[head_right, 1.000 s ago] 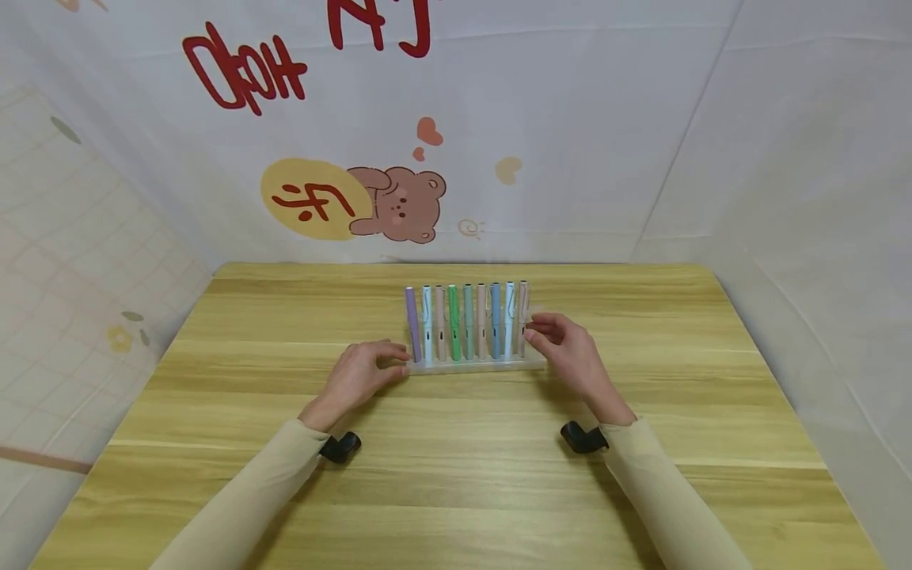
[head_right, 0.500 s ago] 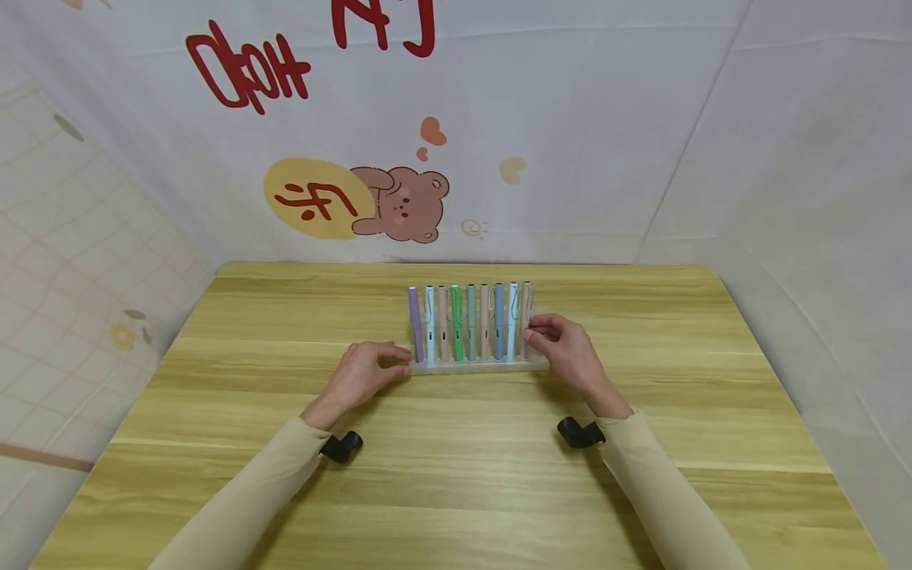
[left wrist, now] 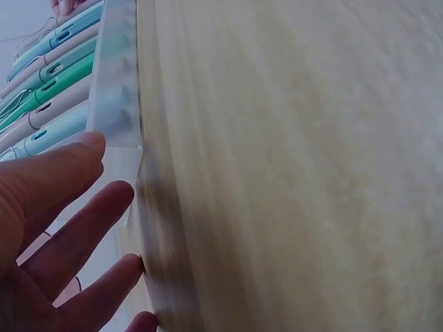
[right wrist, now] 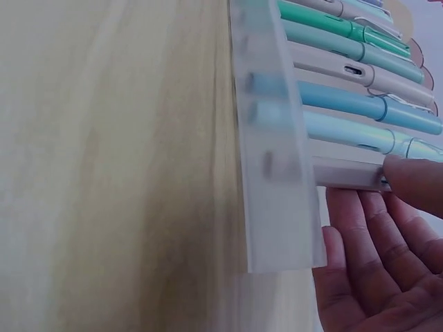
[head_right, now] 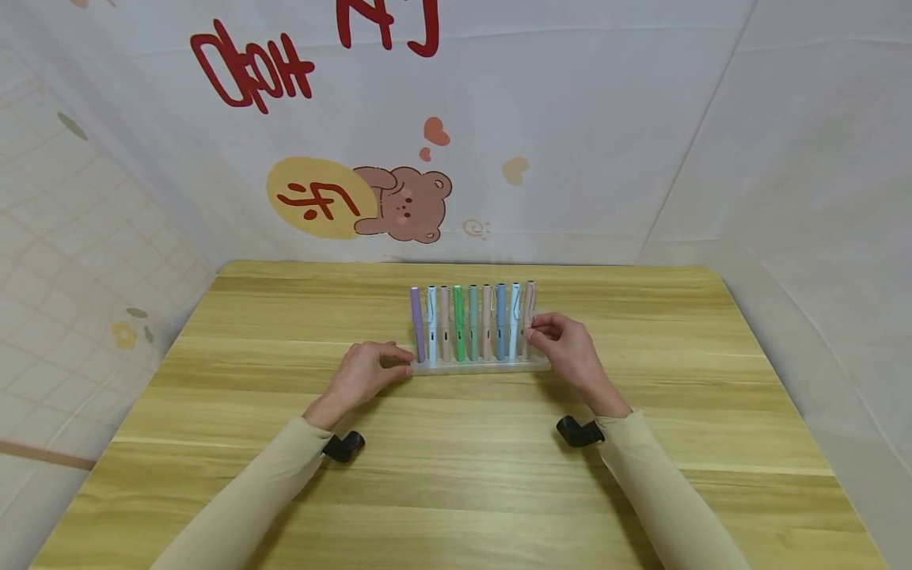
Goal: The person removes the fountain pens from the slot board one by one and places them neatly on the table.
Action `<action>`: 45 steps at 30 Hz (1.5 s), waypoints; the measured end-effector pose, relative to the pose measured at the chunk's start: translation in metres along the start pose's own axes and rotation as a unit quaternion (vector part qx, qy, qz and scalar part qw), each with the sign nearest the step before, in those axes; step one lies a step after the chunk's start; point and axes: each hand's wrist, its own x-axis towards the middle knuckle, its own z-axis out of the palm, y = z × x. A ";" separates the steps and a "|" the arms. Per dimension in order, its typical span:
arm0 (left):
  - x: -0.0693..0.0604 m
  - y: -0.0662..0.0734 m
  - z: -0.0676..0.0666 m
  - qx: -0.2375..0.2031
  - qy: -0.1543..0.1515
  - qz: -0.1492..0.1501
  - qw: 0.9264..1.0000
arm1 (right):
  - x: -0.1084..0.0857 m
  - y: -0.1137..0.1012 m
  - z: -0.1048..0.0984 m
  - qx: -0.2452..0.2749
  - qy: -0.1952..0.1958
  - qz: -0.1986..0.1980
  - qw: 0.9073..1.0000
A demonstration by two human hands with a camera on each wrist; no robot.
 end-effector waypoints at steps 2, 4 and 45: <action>0.000 0.000 0.000 0.000 -0.001 0.000 1.000 | -0.001 -0.001 0.000 0.007 0.011 -0.003 1.000; 0.000 0.000 0.000 0.001 -0.001 -0.002 1.000 | -0.002 -0.003 -0.001 0.014 0.024 -0.007 1.000; -0.001 0.002 0.001 0.002 0.009 0.008 1.000 | -0.044 -0.006 -0.043 0.046 0.109 -0.030 0.993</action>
